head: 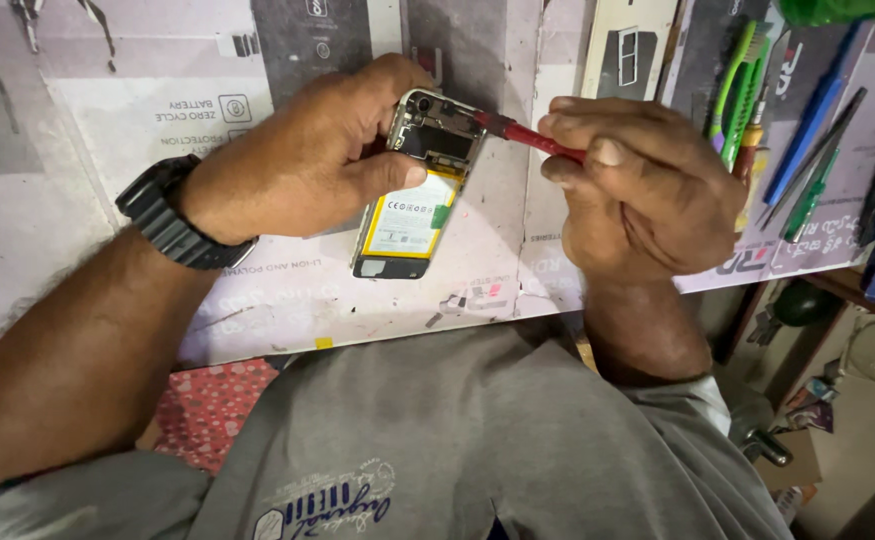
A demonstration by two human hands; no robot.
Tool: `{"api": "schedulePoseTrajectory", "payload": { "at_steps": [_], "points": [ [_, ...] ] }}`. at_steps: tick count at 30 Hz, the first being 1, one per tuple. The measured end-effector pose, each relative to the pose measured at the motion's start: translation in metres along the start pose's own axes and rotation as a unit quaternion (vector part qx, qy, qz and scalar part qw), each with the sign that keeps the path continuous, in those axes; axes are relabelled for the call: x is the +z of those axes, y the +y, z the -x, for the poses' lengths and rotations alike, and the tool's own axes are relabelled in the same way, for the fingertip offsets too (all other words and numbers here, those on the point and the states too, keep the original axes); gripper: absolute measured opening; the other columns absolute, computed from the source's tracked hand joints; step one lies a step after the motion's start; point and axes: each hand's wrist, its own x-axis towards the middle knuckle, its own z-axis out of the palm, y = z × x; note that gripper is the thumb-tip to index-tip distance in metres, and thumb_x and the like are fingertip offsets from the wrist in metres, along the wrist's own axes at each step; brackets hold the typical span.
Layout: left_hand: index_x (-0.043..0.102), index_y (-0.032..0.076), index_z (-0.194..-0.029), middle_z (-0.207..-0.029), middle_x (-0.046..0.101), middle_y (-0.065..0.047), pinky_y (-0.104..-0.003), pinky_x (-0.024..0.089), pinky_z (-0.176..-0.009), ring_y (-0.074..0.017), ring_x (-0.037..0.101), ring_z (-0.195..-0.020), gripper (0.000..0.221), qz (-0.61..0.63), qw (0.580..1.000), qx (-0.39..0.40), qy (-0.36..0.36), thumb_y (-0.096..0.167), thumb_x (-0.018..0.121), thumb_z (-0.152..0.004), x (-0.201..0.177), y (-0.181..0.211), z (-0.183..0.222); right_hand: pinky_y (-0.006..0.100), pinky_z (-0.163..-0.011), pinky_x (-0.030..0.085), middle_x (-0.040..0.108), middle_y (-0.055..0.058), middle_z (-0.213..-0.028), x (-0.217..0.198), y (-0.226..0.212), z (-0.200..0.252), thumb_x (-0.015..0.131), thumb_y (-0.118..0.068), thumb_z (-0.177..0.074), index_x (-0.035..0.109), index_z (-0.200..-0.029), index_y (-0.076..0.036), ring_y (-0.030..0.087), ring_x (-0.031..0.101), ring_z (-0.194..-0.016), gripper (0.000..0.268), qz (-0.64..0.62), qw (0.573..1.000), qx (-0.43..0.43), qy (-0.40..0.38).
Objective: The person uses a screwdriver to remove or install internal components of a mobile phone while it lies on a workbench.
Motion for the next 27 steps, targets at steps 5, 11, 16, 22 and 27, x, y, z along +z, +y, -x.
{"api": "schedulePoseTrajectory", "payload": {
  "at_steps": [5,11,16,22,27],
  "points": [
    [0.052,0.001,-0.121,-0.091,0.064,-0.005,-0.03,0.053,-0.07,-0.0117,0.064,-0.081,0.033,-0.023,0.998,-0.051,-0.001,0.0,0.07,-0.095,0.0,0.006,-0.002,0.041,-0.081,0.065,0.066,0.02,-0.092,0.009,0.0,-0.001,0.08,-0.011,-0.086,0.066,-0.102,-0.006,0.031,0.07,-0.087,0.022,-0.061,0.995,0.059,0.049],
    [0.051,0.001,-0.12,-0.091,0.067,-0.004,-0.03,0.054,-0.072,-0.0097,0.065,-0.085,0.032,-0.016,0.999,-0.049,-0.001,0.001,0.071,-0.095,-0.001,0.008,-0.004,0.044,-0.091,0.064,0.067,0.013,-0.089,0.008,-0.002,-0.008,0.089,-0.004,-0.077,0.069,-0.097,-0.007,0.025,0.069,-0.083,0.029,-0.079,0.996,0.016,0.04],
    [0.051,0.002,-0.121,-0.095,0.064,-0.003,-0.027,0.053,-0.075,-0.0079,0.063,-0.088,0.031,0.019,0.998,-0.059,-0.014,-0.003,0.069,-0.096,0.001,0.003,-0.004,0.045,-0.088,0.066,0.066,0.014,-0.092,0.002,-0.012,-0.016,0.089,0.004,-0.079,0.066,-0.098,-0.003,0.028,0.071,-0.086,0.03,-0.069,0.998,-0.003,0.015],
    [0.049,0.002,-0.124,-0.104,0.063,-0.002,-0.026,0.056,-0.084,-0.0064,0.063,-0.098,0.032,0.112,0.993,-0.036,-0.023,-0.007,0.064,-0.098,0.003,-0.007,-0.002,0.047,-0.091,0.065,0.068,0.019,-0.099,0.0,-0.012,-0.034,0.078,0.01,-0.091,0.066,-0.107,0.002,0.032,0.073,-0.09,0.022,-0.058,0.994,-0.049,-0.072],
    [0.048,0.001,-0.124,-0.104,0.064,-0.003,-0.026,0.056,-0.085,-0.0076,0.065,-0.1,0.031,0.111,0.993,-0.023,-0.025,-0.007,0.065,-0.099,0.003,-0.008,-0.004,0.045,-0.088,0.065,0.066,0.015,-0.091,-0.002,-0.008,-0.031,0.08,-0.004,-0.084,0.066,-0.103,-0.002,0.028,0.07,-0.082,0.024,-0.079,0.996,-0.034,-0.037]
  ]
}}
